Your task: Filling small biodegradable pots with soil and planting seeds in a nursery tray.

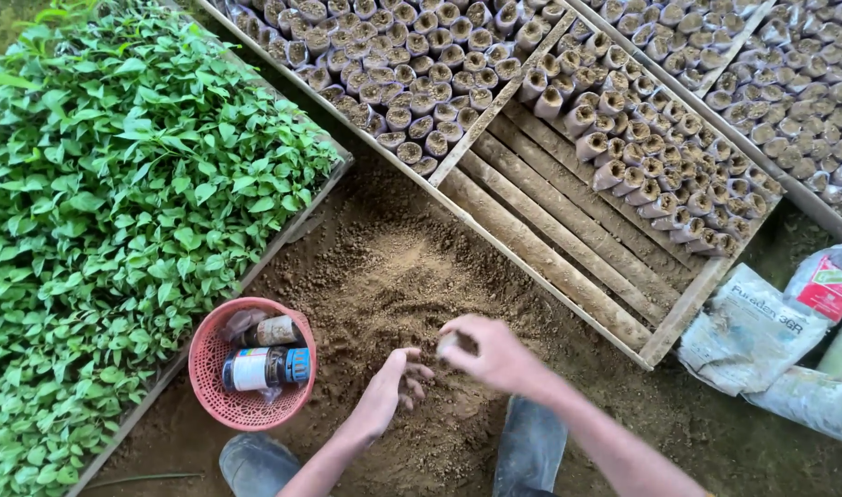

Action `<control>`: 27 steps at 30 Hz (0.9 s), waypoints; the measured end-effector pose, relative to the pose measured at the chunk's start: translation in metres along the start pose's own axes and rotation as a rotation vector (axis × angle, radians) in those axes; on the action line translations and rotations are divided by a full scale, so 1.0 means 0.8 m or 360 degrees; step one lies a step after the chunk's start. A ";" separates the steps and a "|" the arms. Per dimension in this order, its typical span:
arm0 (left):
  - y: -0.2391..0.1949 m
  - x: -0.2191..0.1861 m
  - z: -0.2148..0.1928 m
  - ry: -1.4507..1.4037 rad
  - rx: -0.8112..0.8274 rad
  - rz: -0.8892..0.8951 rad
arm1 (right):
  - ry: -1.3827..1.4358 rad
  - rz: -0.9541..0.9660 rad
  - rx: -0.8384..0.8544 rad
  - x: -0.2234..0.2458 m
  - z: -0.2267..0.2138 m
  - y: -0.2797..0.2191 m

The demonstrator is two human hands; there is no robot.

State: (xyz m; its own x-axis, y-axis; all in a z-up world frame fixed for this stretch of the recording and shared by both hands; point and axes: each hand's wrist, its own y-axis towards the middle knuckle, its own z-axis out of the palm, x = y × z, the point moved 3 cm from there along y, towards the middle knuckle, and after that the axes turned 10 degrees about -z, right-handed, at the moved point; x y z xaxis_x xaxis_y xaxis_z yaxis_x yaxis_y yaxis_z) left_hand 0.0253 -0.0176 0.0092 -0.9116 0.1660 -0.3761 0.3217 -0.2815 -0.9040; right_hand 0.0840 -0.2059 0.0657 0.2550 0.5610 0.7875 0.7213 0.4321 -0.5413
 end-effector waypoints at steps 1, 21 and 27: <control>-0.004 0.001 -0.002 0.0009 -0.0002 -0.0003 | 0.0008 -0.0001 -0.0005 -0.001 -0.024 -0.002; -0.046 0.032 -0.063 0.1044 -0.0069 0.0488 | -0.1596 -0.0519 -0.0738 -0.143 -0.322 0.159; -0.088 0.041 -0.086 0.1082 -0.0072 0.0032 | -0.2437 -0.0695 -0.0628 -0.160 -0.347 0.176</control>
State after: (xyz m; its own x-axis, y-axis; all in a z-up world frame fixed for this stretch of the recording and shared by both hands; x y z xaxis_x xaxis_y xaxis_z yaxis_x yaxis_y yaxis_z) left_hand -0.0096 0.0728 0.0466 -0.5467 0.7224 -0.4234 0.3608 -0.2531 -0.8976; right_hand 0.3315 -0.4133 -0.0295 -0.6640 0.6906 -0.2866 0.7344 0.6744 -0.0764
